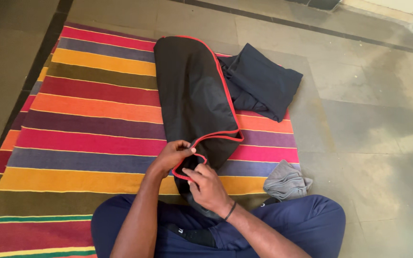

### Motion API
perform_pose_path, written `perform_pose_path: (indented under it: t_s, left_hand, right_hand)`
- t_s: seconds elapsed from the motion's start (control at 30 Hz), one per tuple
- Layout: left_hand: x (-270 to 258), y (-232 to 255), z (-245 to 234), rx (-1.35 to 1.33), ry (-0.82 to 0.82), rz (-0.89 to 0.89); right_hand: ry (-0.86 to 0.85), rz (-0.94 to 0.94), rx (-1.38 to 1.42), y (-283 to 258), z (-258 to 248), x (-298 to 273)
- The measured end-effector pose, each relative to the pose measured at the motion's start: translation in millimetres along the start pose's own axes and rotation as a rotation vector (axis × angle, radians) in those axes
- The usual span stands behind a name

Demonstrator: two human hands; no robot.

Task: The person sits on a mat and unpacks a black garment bag with red trim. They remove a folded grey cloth and a dark blue tie from the bag, then fold the tie and place it back inside the bag.

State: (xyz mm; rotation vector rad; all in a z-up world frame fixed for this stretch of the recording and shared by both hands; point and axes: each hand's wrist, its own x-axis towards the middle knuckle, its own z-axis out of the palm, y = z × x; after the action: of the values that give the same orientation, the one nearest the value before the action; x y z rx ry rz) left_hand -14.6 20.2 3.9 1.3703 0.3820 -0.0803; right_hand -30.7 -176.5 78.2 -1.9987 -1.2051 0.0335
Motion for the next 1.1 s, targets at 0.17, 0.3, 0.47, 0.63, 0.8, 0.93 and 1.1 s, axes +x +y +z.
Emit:
perform_pose_path:
  t_s: [0.17, 0.3, 0.47, 0.63, 0.8, 0.93, 1.1]
  left_hand:
    - [4, -2, 2, 0.002, -0.067, 0.000]
    - [-2, 8, 5, 0.038, -0.137, 0.016]
    - [-19, 24, -19, 0.190, -0.074, 0.109]
    - [-44, 9, -98, 0.205, 0.120, 0.157]
    - [-118, -30, -206, 1.216, 0.597, -0.029]
    - [-174, -53, -219, 0.758, 0.814, -0.775]
    - [-188, -59, -220, 0.823, 0.743, -0.768]
  right_hand:
    - [0.215, 0.370, 0.085, 18, -10, 7]
    - [0.487, 0.209, -0.113, 66, -11, 9]
    - [0.276, 0.641, 0.807, 150, -11, -4]
    - [0.488, 0.579, 0.760, 172, -55, -29]
    - [0.512, 0.763, 0.220, 160, -143, -82]
    - [-0.132, 0.726, -0.296, 178, -171, -134]
    - [-0.640, 0.788, -0.581, 159, -162, -148]
